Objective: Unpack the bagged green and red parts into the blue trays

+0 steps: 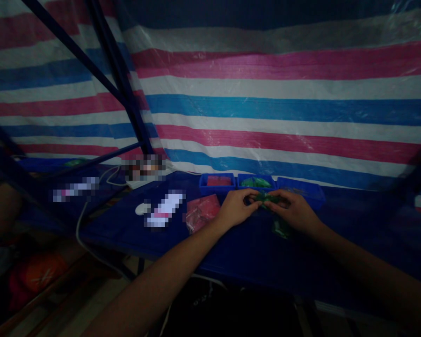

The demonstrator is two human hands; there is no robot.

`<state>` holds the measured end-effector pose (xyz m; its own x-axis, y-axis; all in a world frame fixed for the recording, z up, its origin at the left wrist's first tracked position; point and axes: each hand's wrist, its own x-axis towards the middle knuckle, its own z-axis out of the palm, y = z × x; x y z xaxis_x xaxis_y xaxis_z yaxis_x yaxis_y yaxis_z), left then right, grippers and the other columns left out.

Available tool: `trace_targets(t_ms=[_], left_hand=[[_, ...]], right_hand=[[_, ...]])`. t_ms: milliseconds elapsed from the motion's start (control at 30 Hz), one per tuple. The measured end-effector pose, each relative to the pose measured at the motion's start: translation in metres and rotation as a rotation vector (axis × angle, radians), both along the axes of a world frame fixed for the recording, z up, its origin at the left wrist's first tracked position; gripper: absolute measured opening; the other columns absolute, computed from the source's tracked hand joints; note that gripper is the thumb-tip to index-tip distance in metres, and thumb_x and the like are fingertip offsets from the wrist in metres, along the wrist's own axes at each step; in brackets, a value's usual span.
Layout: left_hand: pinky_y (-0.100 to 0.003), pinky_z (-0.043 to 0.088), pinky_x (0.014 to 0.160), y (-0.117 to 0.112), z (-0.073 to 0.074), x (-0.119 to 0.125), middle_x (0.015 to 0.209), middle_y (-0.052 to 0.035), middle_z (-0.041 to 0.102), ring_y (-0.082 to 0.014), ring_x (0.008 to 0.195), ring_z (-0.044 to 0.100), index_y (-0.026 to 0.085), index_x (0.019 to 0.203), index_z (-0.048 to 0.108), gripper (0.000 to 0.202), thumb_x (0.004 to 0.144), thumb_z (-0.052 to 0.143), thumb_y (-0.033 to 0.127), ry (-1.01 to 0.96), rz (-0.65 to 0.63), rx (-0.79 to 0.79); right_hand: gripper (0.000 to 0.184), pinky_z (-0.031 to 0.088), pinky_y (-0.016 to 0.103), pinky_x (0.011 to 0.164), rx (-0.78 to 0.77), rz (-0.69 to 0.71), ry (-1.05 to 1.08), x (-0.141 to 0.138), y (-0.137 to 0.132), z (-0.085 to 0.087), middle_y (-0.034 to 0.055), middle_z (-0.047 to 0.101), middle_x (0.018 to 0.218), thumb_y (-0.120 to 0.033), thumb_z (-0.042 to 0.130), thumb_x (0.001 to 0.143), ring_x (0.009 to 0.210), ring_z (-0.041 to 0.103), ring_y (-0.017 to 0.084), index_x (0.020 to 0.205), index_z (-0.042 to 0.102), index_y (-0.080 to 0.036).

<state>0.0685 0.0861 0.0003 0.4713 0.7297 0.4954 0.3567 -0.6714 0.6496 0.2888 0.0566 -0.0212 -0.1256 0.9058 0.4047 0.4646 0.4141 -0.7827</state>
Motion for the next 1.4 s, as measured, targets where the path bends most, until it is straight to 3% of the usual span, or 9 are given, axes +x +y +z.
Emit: trace_targets(t_ms=[100,233,433,833,1000,1100,1167,1300,1400], left_hand=[[-0.029,0.053,0.078,0.002,-0.001,0.0,0.1,-0.0051,0.075,-0.018,0.089,0.069,0.018,0.116,0.07,0.034,0.084,0.074,0.029,-0.022,-0.007,0.01],[-0.03,0.055,0.079,0.004,-0.005,0.002,0.101,-0.0066,0.075,-0.0169,0.087,0.069,0.016,0.114,0.068,0.033,0.084,0.074,0.028,-0.095,-0.048,-0.055],[-0.028,0.056,0.074,0.005,-0.008,0.003,0.093,-0.006,0.073,-0.015,0.08,0.068,0.015,0.11,0.067,0.029,0.084,0.074,0.026,-0.127,-0.058,-0.093],[-0.026,0.055,0.068,0.006,-0.013,0.005,0.088,-0.0049,0.069,-0.0123,0.073,0.066,0.013,0.12,0.061,0.04,0.085,0.073,0.028,-0.177,-0.181,-0.232],[-0.032,0.058,0.081,0.003,-0.005,0.003,0.108,-0.0097,0.068,-0.0166,0.091,0.067,0.016,0.122,0.064,0.038,0.086,0.072,0.026,-0.136,-0.088,-0.077],[-0.037,0.055,0.095,-0.002,0.002,0.001,0.122,-0.0097,0.063,-0.0199,0.11,0.063,0.021,0.125,0.066,0.037,0.088,0.07,0.025,-0.099,-0.065,0.094],[-0.038,0.054,0.097,-0.005,0.005,0.001,0.124,-0.0093,0.062,-0.0202,0.111,0.062,0.024,0.128,0.065,0.039,0.09,0.069,0.028,-0.051,-0.084,0.141],[-0.036,0.055,0.093,-0.008,0.005,0.003,0.12,-0.0107,0.065,-0.0202,0.105,0.064,0.02,0.128,0.065,0.043,0.089,0.071,0.037,0.011,-0.159,0.148],[-0.034,0.054,0.089,-0.005,0.004,0.002,0.113,-0.0101,0.068,-0.0198,0.099,0.064,0.017,0.12,0.068,0.038,0.088,0.071,0.037,0.023,-0.135,0.139]], right_hand=[[0.038,0.061,0.037,0.076,-0.055,0.032,0.102,-0.001,0.0,0.0,0.0068,0.078,0.098,-0.047,0.075,0.081,0.084,0.075,0.025,0.108,0.069,-0.021],[0.036,0.061,0.038,0.08,-0.042,0.021,0.136,-0.004,-0.001,-0.001,0.0071,0.077,0.1,-0.045,0.076,0.081,0.088,0.075,0.025,0.107,0.07,-0.021],[0.035,0.062,0.038,0.08,-0.059,0.02,0.201,-0.01,-0.003,0.0,0.0071,0.077,0.097,-0.044,0.078,0.079,0.086,0.075,0.025,0.104,0.069,-0.021],[0.042,0.061,0.039,0.084,-0.134,0.027,0.309,-0.01,-0.005,0.004,0.0079,0.077,0.099,-0.046,0.082,0.075,0.089,0.075,0.024,0.104,0.066,-0.02],[0.042,0.06,0.041,0.089,-0.083,-0.029,0.348,-0.011,-0.004,0.005,0.0087,0.077,0.101,-0.047,0.082,0.074,0.095,0.074,0.027,0.103,0.066,-0.02],[0.044,0.061,0.04,0.084,-0.039,-0.14,0.37,-0.007,-0.002,0.006,0.0093,0.076,0.101,-0.05,0.081,0.075,0.092,0.074,0.027,0.104,0.066,-0.02],[0.044,0.062,0.039,0.079,-0.01,-0.186,0.365,-0.005,0.0,0.006,0.0093,0.076,0.102,-0.051,0.08,0.075,0.091,0.074,0.026,0.104,0.065,-0.02],[0.041,0.061,0.037,0.081,-0.013,-0.099,0.333,-0.006,0.0,0.003,0.0073,0.075,0.1,-0.05,0.082,0.075,0.092,0.074,0.025,0.099,0.066,-0.022],[0.036,0.06,0.038,0.084,-0.039,0.012,0.294,-0.013,-0.004,0.005,0.0072,0.076,0.102,-0.051,0.076,0.08,0.093,0.073,0.025,0.101,0.07,-0.022]])
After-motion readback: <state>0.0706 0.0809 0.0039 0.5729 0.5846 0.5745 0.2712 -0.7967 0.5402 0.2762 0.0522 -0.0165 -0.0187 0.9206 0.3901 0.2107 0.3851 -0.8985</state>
